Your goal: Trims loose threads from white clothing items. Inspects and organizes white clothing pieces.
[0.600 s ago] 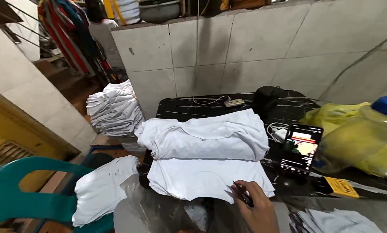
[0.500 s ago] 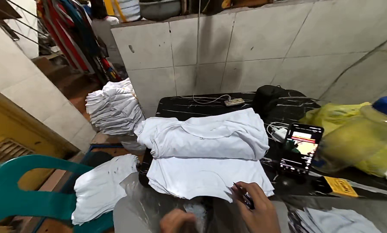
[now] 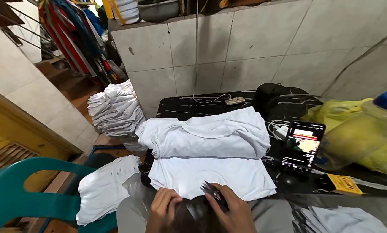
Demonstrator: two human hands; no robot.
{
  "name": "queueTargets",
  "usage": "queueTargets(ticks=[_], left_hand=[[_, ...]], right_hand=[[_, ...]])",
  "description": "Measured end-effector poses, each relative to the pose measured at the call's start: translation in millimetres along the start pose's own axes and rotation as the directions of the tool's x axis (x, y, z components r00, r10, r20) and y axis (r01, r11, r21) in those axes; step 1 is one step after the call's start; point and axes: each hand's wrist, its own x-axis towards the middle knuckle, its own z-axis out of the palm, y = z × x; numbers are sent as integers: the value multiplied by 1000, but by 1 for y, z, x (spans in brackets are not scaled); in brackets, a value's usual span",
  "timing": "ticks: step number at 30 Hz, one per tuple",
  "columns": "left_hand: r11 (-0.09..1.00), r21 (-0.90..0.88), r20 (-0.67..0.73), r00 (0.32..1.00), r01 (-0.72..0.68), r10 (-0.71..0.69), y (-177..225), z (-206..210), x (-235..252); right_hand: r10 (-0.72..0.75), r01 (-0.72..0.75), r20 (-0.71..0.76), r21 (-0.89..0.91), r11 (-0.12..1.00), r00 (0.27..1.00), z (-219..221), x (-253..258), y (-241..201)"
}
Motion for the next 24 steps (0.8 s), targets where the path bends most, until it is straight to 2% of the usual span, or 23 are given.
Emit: queueTargets(ticks=[2,4,7,10,12,13,15,17,18,19,21,24], left_hand=[[996,-62,-26,998,56,-58,0,1,-6],[985,-125,-62,990,122,-130,-1,6,-10],[971,-187,-104,980,147,-169,-2,11,-8],[967,-207,-115,977,151,-177,5,12,-7],[973,-183,-111,981,140,-162,7,12,-9],[982,-144,-71,989,122,-133,7,11,-11],[997,-51,143,988,63,-56,7,7,-18],[999,-35,412,911,42,-23,12,0,-20],[997,-49,456,890,54,-26,15,-4,-18],[994,-76,435,900,78,-37,18,-7,-15],[988,-119,295,954,100,-61,22,-14,-3],[998,57,84,996,27,-32,15,-3,9]], right_hand=[[-26,27,53,-19,999,998,0,1,-7],[-25,26,180,-4,1000,983,1,2,-22],[-50,48,298,14,999,953,14,4,-40],[-74,93,293,-54,994,953,32,2,-50],[-108,123,150,-99,987,983,46,-1,-50],[-106,113,63,-106,988,992,49,-2,-50],[-57,55,-35,-72,996,998,48,-1,-48],[9,-9,-48,-8,1000,999,43,0,-42],[30,-29,-40,16,999,999,41,0,-38],[41,-40,-35,34,999,999,39,0,-34],[46,-44,-42,51,998,998,38,0,-26],[60,-58,-28,63,996,998,38,-1,-21]])
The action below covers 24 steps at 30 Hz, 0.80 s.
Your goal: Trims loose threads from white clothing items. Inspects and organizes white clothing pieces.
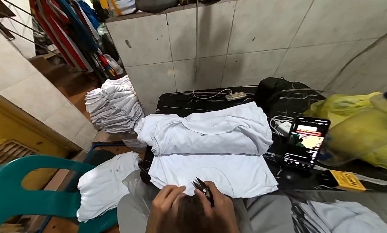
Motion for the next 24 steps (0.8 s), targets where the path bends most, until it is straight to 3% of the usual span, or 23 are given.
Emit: queueTargets(ticks=[2,5,10,14,17,19,22,24], left_hand=[[994,103,-50,998,-38,43,-11,14,1],[991,101,-92,992,-82,92,-15,22,-4],[977,-205,-93,995,-55,37,-19,17,-15],[969,-246,-101,995,-12,-14,-18,18,-19],[970,-243,-122,992,-14,-16,-14,20,-16],[973,-229,-104,994,-14,-10,-10,17,-17],[974,-228,39,999,4,5,6,25,-31],[976,-189,317,947,110,-45,27,33,-44]], right_hand=[[3,-3,28,0,1000,1000,-1,0,-1],[6,-6,69,-3,1000,998,-6,0,-4],[-101,108,96,-79,991,990,-12,-2,-3],[-228,253,172,-139,957,958,0,-2,-9],[-287,299,84,-249,921,954,13,-2,-15],[-255,249,8,-241,938,967,10,0,-18],[-140,129,-38,-209,970,989,-8,5,-14],[-81,64,-63,-234,970,995,-20,9,-7]])
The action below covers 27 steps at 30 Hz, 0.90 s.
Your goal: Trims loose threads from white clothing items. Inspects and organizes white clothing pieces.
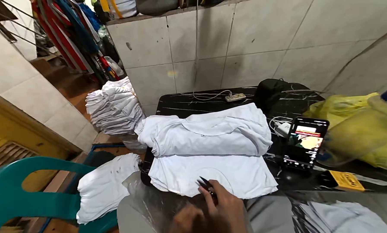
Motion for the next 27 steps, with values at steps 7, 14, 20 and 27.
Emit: queueTargets(ticks=[7,14,20,27], left_hand=[[991,-119,232,972,62,-33,5,5,7],[961,274,-360,929,22,82,3,-23,59],[890,415,-435,900,188,13,0,-12,76],[913,381,-327,945,144,-12,4,-17,64]], right_hand=[[102,-111,-70,-142,984,992,-33,2,40],[437,-354,204,-345,870,876,-65,12,17],[432,-342,273,-320,884,860,-77,13,21],[573,-381,99,834,398,814,-65,17,60]])
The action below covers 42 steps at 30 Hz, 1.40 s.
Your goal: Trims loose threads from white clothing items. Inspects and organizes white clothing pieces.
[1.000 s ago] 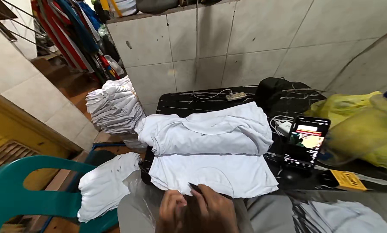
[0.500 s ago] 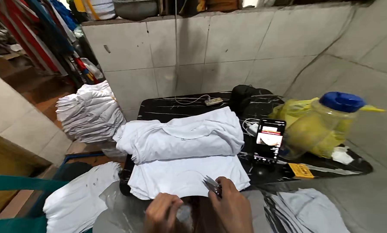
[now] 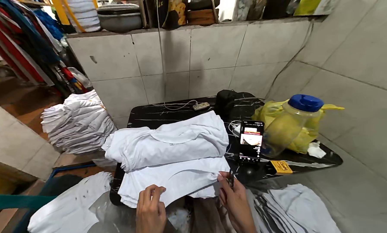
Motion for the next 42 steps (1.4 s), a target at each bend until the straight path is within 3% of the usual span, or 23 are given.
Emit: queueTargets(ticks=[1,3,6,8,10,11,12,14,16,19,21,23,27,29,31,33,35,37,38,40,42], left_hand=[[1000,-4,-9,1000,-11,11,-3,0,-3],[999,-11,-53,998,-40,39,-8,-1,-10],[996,-28,-16,996,-83,83,-8,-2,-29],[982,-165,205,971,-90,123,-2,2,-49],[929,-367,490,838,-49,238,0,10,-63],[899,-436,562,767,-43,309,2,13,-65],[879,-473,575,739,-51,352,7,15,-64],[862,-496,464,808,-103,363,22,13,-53],[867,-470,244,920,-165,307,39,8,-32],[949,-261,5,983,-174,182,43,9,1],[995,-39,4,996,-92,93,27,13,15],[999,45,28,1000,-2,0,6,13,19],[995,59,15,997,77,-78,2,-16,18],[988,92,40,990,128,-132,4,-33,15],[977,101,84,977,189,-198,2,-45,13],[974,41,89,970,224,-227,-2,-49,12],[952,-153,42,964,265,-262,-6,-48,14],[796,-481,18,911,369,-412,-6,-45,20],[633,-662,46,864,402,-501,-6,-42,24],[145,-900,228,726,412,-649,-6,-36,31],[-308,-883,467,584,356,-664,-2,-33,37]], right_hand=[[113,-112,7,198,974,994,2,1,-1],[221,-237,87,422,875,971,2,2,0],[220,-265,150,484,834,964,2,2,3],[201,-253,161,452,855,966,0,3,5],[197,-239,145,380,894,970,-3,3,5],[196,-230,133,332,915,971,-3,3,5],[194,-220,118,281,934,974,-4,2,4],[186,-202,94,202,958,978,-4,0,5],[172,-184,85,159,970,981,-4,-1,7],[166,-177,84,146,973,983,-3,-1,9],[181,-191,76,163,968,981,1,-2,8],[177,-184,57,168,968,983,9,-5,8],[-81,84,41,-98,992,996,25,-10,16],[-230,234,49,-282,931,972,33,-9,22],[-320,301,63,-549,780,945,37,-10,24],[-334,308,112,-724,618,936,40,-14,19],[-266,290,173,-814,504,948,43,-19,14],[-207,260,183,-852,455,961,41,-24,12],[-192,251,182,-859,446,964,38,-27,10],[-141,225,181,-867,445,973,31,-32,2],[-113,220,189,-873,434,975,20,-34,-5]])
